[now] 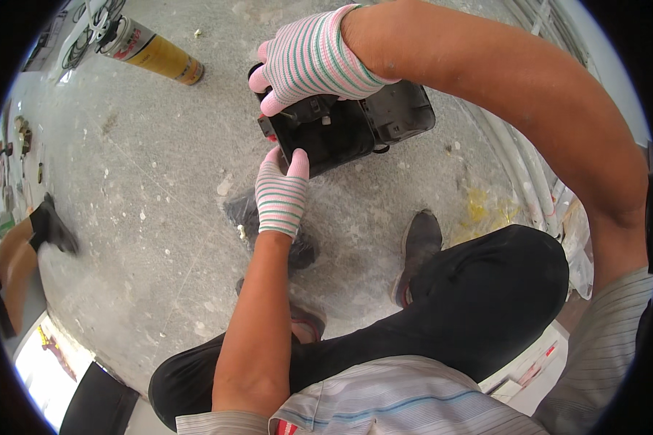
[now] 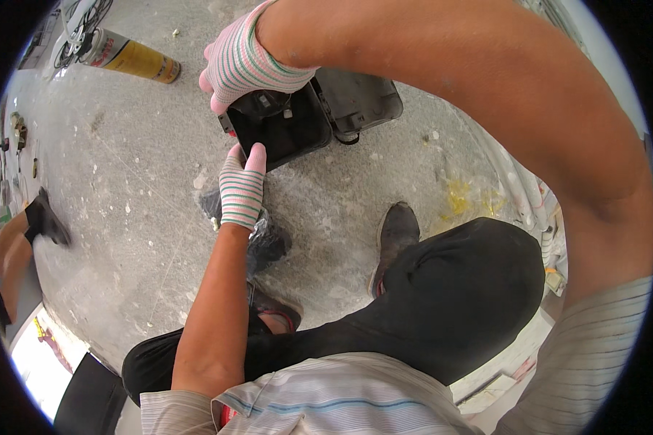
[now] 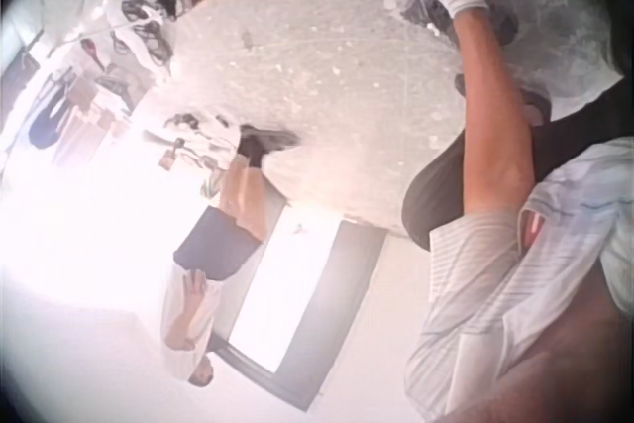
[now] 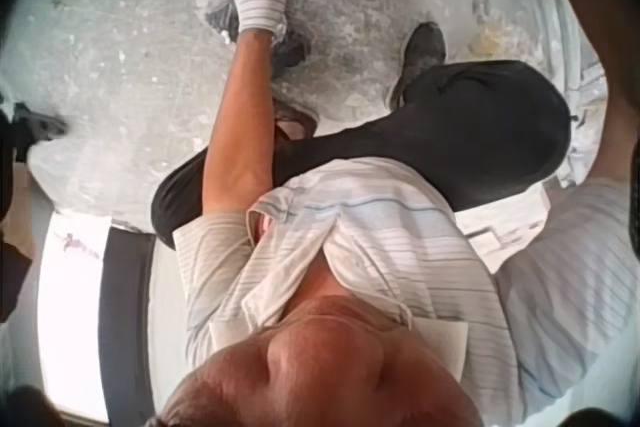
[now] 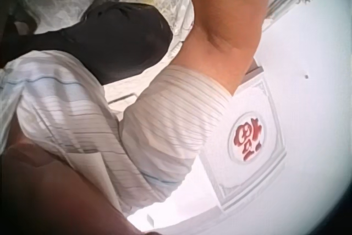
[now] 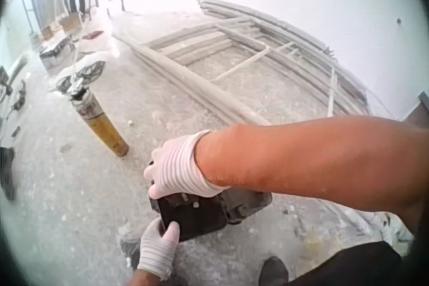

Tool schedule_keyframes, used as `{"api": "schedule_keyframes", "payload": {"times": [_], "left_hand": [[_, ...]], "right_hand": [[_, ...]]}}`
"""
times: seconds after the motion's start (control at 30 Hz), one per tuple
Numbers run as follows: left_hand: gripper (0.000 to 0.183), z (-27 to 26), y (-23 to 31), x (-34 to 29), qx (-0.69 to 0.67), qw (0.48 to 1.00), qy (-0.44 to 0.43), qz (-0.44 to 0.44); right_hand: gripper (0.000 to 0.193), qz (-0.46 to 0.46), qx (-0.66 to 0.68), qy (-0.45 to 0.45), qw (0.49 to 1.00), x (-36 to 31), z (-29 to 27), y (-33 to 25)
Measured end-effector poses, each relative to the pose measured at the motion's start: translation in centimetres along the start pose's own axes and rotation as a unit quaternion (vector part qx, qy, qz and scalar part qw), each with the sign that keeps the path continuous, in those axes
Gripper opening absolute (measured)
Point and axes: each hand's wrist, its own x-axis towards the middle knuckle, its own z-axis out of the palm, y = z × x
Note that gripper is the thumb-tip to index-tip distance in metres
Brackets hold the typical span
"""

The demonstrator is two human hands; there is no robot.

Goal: The person walks through a construction site, opens a door, and then collects various tools including a hammer, chisel, and power drill from the floor. They place these items into a cardboard box and a hard case, organizing them for storage.

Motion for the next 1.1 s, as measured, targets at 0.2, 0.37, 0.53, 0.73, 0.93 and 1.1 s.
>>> {"api": "schedule_keyframes", "payload": {"times": [0.2, 0.37, 0.53, 0.73, 0.93, 1.1], "left_hand": [[0.042, -0.3, -0.1, 0.3, 0.003, 0.999, -0.013, -0.032], [0.051, 0.7, -1.8, 1.1, 0.028, 0.999, 0.004, 0.016], [0.05, -0.9, -2.4, 1.1, 0.037, 0.999, 0.032, 0.013], [0.05, 0.1, -1.2, 1.0, 0.028, 1.0, 0.003, 0.007], [0.049, -1.9, -2.6, 1.1, 0.05, 0.998, 0.044, 0.003], [0.048, -0.1, -1.4, 0.9, 0.029, 1.0, 0.006, -0.009]], "right_hand": [[0.056, 0.06, 0.028, -0.007, 0.998, 0.8, 2.4, -0.8], [0.065, 0.002, 0.0, -0.039, 0.999, -1.1, 2.2, -1.4], [0.065, 0.097, 0.115, -0.015, 0.988, 1.2, 2.6, -0.3], [0.069, 0.029, 0.007, 0.09, 0.995, -1.3, 4.5, 0.3], [0.065, -0.006, -0.005, 0.035, 0.999, 2.4, 2.9, 0.5], [0.065, 0.052, 0.041, 0.018, 0.998, 0.4, 3.6, 0.2]]}}
